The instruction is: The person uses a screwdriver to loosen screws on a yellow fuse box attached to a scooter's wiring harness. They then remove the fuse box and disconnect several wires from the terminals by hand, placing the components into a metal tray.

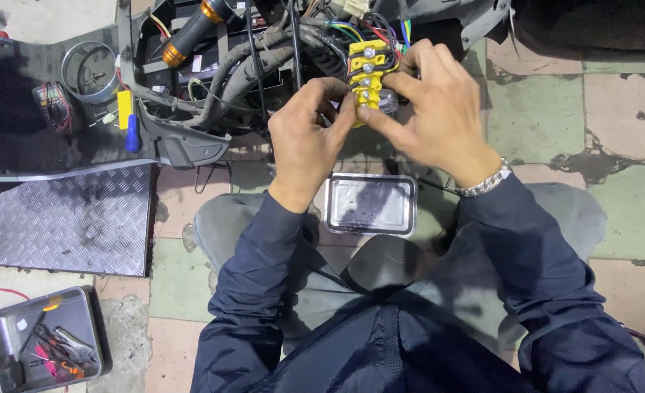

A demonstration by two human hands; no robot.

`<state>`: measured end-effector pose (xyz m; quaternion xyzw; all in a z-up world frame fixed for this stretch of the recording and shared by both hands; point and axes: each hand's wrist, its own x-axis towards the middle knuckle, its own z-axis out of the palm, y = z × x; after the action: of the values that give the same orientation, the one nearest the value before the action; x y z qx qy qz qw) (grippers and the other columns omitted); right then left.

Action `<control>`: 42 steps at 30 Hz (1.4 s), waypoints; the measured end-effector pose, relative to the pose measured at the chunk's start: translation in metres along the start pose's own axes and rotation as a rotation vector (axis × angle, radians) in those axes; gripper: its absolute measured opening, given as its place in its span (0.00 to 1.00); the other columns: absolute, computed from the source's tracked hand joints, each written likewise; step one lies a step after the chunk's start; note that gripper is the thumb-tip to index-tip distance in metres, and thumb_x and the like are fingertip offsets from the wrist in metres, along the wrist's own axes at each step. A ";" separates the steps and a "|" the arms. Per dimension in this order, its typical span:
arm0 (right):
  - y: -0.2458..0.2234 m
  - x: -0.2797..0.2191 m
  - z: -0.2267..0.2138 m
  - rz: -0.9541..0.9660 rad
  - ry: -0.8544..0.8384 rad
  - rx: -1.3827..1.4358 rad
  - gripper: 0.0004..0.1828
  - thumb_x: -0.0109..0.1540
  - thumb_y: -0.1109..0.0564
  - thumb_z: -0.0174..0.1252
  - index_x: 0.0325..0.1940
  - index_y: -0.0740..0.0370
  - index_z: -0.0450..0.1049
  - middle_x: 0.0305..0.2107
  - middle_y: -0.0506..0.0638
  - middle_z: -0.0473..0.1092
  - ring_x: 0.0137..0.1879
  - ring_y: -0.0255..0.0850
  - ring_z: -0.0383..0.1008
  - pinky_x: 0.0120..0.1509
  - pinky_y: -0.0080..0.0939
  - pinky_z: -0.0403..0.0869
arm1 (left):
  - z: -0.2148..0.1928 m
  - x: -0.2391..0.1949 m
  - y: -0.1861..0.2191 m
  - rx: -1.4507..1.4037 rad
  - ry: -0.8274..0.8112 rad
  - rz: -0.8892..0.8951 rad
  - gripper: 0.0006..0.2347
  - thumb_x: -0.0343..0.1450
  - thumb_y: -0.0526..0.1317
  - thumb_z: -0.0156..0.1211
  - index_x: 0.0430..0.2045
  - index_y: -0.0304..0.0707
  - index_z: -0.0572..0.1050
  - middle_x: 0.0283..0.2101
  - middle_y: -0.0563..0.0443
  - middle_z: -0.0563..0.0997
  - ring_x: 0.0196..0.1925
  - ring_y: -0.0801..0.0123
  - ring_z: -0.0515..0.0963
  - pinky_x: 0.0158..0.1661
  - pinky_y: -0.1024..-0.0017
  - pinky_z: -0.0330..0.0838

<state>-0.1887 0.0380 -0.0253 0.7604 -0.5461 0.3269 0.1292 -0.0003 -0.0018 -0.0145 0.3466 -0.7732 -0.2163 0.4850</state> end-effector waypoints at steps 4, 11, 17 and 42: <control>0.001 0.000 0.008 0.116 -0.044 0.250 0.20 0.61 0.48 0.73 0.41 0.70 0.82 0.38 0.54 0.59 0.45 0.48 0.60 0.46 0.44 0.64 | 0.005 -0.002 0.001 0.058 0.069 0.017 0.06 0.66 0.28 0.67 0.34 0.29 0.78 0.31 0.51 0.81 0.25 0.72 0.74 0.26 0.76 0.69; 0.006 -0.004 0.015 0.136 -0.025 0.355 0.13 0.60 0.57 0.70 0.40 0.72 0.79 0.39 0.55 0.60 0.46 0.50 0.60 0.51 0.45 0.64 | 0.010 0.005 0.000 0.004 0.060 0.090 0.08 0.64 0.25 0.67 0.31 0.30 0.75 0.28 0.53 0.72 0.23 0.76 0.67 0.24 0.77 0.64; 0.015 -0.006 0.021 0.185 0.035 0.510 0.13 0.59 0.61 0.74 0.39 0.73 0.78 0.39 0.55 0.60 0.48 0.47 0.62 0.52 0.43 0.65 | -0.028 0.018 -0.012 -0.186 -0.593 0.222 0.07 0.65 0.28 0.69 0.32 0.31 0.77 0.29 0.51 0.79 0.25 0.70 0.74 0.28 0.75 0.69; 0.023 -0.009 0.013 0.213 -0.021 0.641 0.14 0.58 0.63 0.74 0.43 0.70 0.78 0.44 0.54 0.66 0.53 0.45 0.64 0.58 0.42 0.66 | 0.016 0.011 0.010 0.374 0.032 0.244 0.14 0.66 0.27 0.67 0.45 0.34 0.76 0.46 0.50 0.76 0.39 0.62 0.79 0.38 0.68 0.74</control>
<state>-0.2068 0.0292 -0.0449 0.7044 -0.4933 0.4858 -0.1568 -0.0213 -0.0030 -0.0084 0.3375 -0.8283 -0.0035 0.4471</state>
